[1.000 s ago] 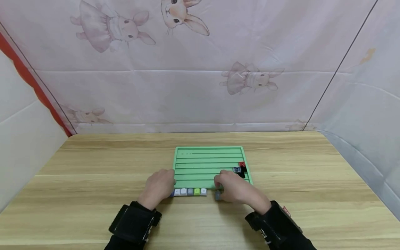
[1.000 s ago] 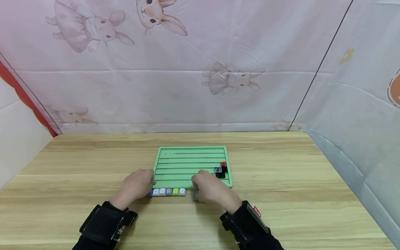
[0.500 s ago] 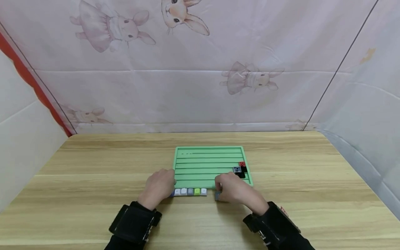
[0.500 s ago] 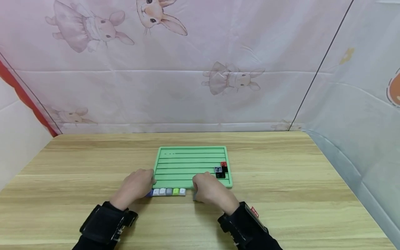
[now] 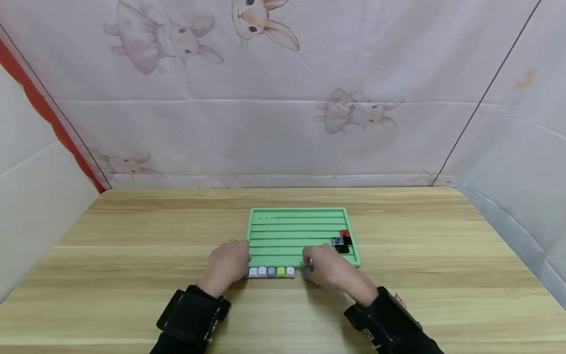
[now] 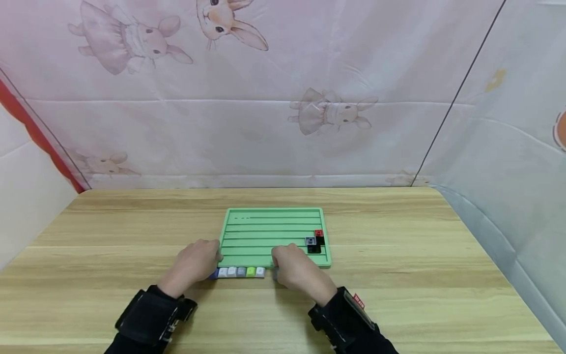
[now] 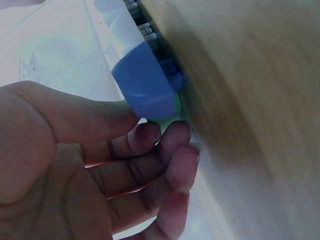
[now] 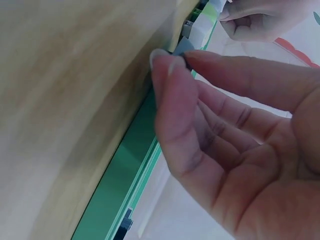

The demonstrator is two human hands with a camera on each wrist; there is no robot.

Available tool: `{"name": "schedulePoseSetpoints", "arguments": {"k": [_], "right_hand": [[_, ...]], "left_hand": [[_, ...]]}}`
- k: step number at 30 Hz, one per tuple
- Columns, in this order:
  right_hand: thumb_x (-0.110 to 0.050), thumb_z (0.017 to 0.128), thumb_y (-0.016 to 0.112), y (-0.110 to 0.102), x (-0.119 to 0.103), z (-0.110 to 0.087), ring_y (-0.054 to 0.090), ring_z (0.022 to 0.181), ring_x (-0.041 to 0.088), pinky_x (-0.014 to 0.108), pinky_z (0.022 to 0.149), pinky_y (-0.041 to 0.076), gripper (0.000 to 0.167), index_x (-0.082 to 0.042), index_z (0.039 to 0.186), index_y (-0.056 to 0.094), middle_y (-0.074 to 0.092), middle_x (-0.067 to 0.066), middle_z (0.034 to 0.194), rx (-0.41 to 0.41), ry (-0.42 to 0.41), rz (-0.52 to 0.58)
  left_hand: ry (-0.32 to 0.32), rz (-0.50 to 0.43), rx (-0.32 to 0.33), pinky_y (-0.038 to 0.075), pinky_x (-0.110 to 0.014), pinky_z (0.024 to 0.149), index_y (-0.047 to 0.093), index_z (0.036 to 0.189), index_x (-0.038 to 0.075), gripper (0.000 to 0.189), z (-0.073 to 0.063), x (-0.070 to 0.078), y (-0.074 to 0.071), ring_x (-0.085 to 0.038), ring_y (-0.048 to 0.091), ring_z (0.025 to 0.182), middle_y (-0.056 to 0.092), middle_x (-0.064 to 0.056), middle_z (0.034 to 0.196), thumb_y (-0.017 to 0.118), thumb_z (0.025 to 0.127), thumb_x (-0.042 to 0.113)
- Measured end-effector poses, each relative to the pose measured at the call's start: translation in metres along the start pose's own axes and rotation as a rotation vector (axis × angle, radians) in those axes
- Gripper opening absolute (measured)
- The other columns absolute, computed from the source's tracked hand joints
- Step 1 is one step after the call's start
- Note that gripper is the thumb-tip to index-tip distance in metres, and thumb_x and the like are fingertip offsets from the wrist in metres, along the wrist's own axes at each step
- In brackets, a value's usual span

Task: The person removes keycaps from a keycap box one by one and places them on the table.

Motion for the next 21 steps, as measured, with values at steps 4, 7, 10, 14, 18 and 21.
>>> {"name": "schedulePoseSetpoints", "arguments": {"k": [4, 7, 10, 14, 18, 21], "right_hand": [[0.007, 0.075, 0.065, 0.0012, -0.0002, 0.0009, 0.042, 0.055, 0.014, 0.023, 0.047, 0.032, 0.014, -0.003, 0.081, 0.057, 0.051, 0.004, 0.069, -0.015, 0.014, 0.006], [0.009, 0.075, 0.064, 0.0016, -0.0020, 0.0013, 0.040, 0.054, 0.013, 0.022, 0.047, 0.032, 0.016, -0.004, 0.078, 0.054, 0.049, 0.003, 0.065, -0.014, 0.003, 0.000], [0.011, 0.074, 0.061, 0.0020, -0.0041, 0.0021, 0.039, 0.054, 0.013, 0.022, 0.048, 0.031, 0.019, -0.005, 0.074, 0.051, 0.045, 0.001, 0.061, -0.007, -0.014, -0.011], [0.013, 0.072, 0.058, 0.0026, -0.0061, 0.0030, 0.040, 0.055, 0.013, 0.022, 0.048, 0.032, 0.022, -0.007, 0.073, 0.049, 0.046, 0.000, 0.061, -0.007, -0.028, -0.015], [0.015, 0.070, 0.058, 0.0031, -0.0066, 0.0028, 0.041, 0.056, 0.013, 0.022, 0.049, 0.033, 0.024, -0.008, 0.074, 0.050, 0.048, 0.000, 0.063, -0.014, -0.048, -0.011], [0.015, 0.071, 0.058, 0.0031, -0.0067, 0.0025, 0.041, 0.056, 0.012, 0.021, 0.049, 0.033, 0.024, -0.008, 0.074, 0.050, 0.048, 0.000, 0.064, -0.014, -0.068, -0.005]], "left_hand": [[-0.006, -0.007, -0.002, 0.035, -0.026, 0.045, 0.059, 0.080, 0.000, 0.009, 0.0004, 0.0004, 0.0002, -0.017, 0.045, 0.053, 0.048, -0.005, 0.062, 0.059, 0.087, 0.006], [-0.012, -0.009, -0.003, 0.035, -0.026, 0.045, 0.060, 0.081, -0.001, 0.009, 0.0004, 0.0003, 0.0003, -0.017, 0.045, 0.053, 0.048, -0.005, 0.062, 0.059, 0.087, 0.006], [-0.015, -0.008, -0.005, 0.035, -0.026, 0.045, 0.059, 0.081, -0.001, 0.009, 0.0005, 0.0002, 0.0003, -0.017, 0.045, 0.053, 0.048, -0.006, 0.062, 0.058, 0.087, 0.006], [-0.019, -0.007, -0.007, 0.036, -0.026, 0.045, 0.059, 0.081, -0.001, 0.010, 0.0004, 0.0002, 0.0000, -0.017, 0.045, 0.053, 0.048, -0.006, 0.063, 0.058, 0.087, 0.007], [-0.020, -0.008, -0.007, 0.036, -0.026, 0.045, 0.059, 0.082, 0.000, 0.010, 0.0008, 0.0005, 0.0000, -0.017, 0.046, 0.053, 0.049, -0.006, 0.063, 0.058, 0.087, 0.007], [-0.018, -0.006, -0.006, 0.036, -0.026, 0.045, 0.059, 0.081, 0.000, 0.010, 0.0012, 0.0002, 0.0003, -0.017, 0.045, 0.053, 0.049, -0.006, 0.063, 0.058, 0.087, 0.007]]}}
Point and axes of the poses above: each hand's wrist, its own z-axis towards the middle knuckle, its own y-axis out of the palm, x = y × z, the point moved 4 cm from there along z, towards the middle knuckle
